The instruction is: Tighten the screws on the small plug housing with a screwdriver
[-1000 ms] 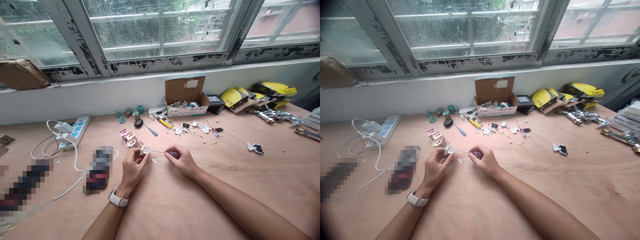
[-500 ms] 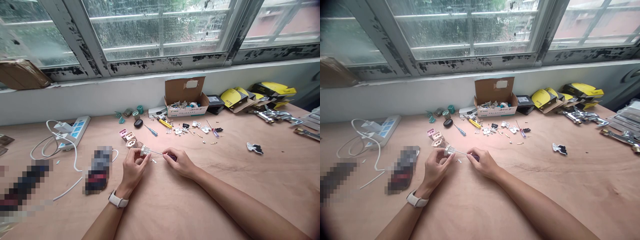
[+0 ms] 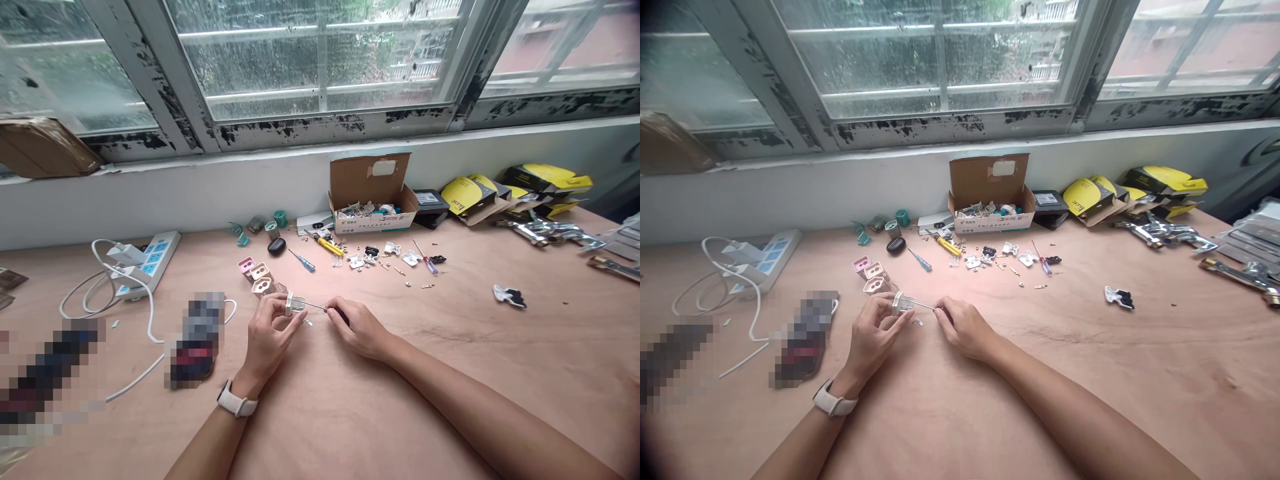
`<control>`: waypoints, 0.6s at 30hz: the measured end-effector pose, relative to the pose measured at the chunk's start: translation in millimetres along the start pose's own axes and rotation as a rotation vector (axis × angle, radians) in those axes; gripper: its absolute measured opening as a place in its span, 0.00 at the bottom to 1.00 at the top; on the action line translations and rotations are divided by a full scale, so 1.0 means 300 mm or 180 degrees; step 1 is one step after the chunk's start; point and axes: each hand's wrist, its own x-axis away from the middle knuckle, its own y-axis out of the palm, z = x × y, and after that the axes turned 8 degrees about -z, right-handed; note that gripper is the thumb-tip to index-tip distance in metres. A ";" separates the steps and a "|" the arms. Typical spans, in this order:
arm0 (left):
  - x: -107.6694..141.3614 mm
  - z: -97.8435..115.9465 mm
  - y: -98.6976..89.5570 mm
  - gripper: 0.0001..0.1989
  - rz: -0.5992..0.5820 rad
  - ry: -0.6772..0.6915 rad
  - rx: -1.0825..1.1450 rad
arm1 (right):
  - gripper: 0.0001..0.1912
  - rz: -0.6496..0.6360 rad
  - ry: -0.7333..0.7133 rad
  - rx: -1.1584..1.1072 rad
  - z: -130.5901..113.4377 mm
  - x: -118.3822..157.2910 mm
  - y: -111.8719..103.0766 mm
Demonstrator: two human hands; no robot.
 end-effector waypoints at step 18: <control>-0.001 0.020 -0.010 0.16 -0.0887 -0.0917 0.1289 | 0.05 -0.0138 -0.0229 0.0661 -0.007 0.016 0.012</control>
